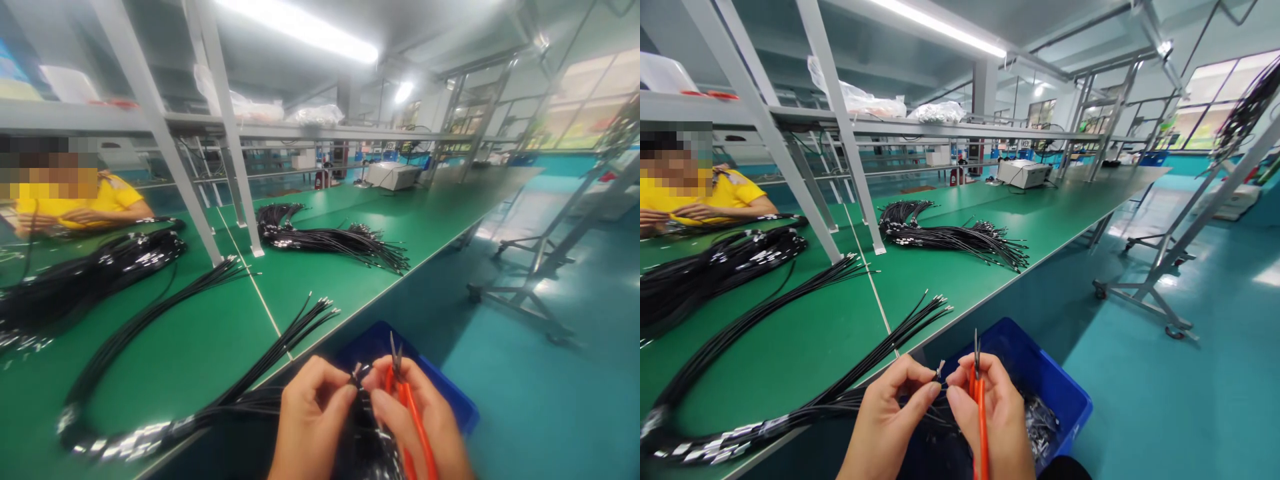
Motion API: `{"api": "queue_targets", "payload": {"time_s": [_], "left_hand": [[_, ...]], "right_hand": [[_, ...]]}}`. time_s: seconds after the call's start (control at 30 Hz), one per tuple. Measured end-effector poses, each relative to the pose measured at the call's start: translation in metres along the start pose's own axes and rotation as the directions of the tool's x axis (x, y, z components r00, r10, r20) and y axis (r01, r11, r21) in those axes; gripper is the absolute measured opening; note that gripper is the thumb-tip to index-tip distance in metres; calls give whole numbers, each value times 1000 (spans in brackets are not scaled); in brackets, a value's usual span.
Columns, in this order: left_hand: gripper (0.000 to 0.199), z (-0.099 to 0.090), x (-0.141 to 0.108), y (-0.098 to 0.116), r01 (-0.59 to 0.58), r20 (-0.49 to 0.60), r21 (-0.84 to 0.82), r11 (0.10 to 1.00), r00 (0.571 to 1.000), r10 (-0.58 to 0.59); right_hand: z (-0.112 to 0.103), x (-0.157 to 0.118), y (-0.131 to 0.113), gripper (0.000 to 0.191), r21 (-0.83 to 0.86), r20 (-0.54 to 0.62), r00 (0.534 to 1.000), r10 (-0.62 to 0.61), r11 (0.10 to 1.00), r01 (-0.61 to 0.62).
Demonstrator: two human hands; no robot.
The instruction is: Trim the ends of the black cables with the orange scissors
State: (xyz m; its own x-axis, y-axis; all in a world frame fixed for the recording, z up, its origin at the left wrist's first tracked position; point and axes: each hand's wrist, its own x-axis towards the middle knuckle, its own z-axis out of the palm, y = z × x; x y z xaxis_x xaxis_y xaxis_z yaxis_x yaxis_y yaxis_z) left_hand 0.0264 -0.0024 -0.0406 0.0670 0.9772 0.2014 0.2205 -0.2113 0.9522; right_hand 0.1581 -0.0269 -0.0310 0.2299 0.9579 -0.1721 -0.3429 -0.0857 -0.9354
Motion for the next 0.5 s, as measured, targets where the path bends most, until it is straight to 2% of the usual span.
{"api": "queue_targets", "payload": {"time_s": [0.07,0.1,0.17,0.2,0.27,0.33,0.5], "left_hand": [[9,-5,4,-3,78,55,-133,988,996,-71],[8,-6,6,-4,106,74,-197,975,993,-93],[10,-8,7,-4,138,85,-305,942,989,-118],[11,-8,8,-3,148,81,-346,927,989,-127],[14,-9,7,-1,161,73,-404,901,987,-144],[15,-9,6,2,179,85,-427,887,984,-158],[15,-11,5,4,206,163,-425,882,975,-149]], "right_hand": [[-9,3,-4,37,-19,207,976,61,998,-58],[-13,5,-5,40,-32,337,935,111,994,-106],[-20,8,-7,46,-71,551,808,208,977,-203],[-22,10,-8,47,-97,608,754,248,966,-239],[-25,12,-9,48,-163,642,693,328,942,-295],[-25,12,-9,50,-205,629,674,388,919,-337],[-23,10,-11,49,-193,542,746,387,921,-338]]}}
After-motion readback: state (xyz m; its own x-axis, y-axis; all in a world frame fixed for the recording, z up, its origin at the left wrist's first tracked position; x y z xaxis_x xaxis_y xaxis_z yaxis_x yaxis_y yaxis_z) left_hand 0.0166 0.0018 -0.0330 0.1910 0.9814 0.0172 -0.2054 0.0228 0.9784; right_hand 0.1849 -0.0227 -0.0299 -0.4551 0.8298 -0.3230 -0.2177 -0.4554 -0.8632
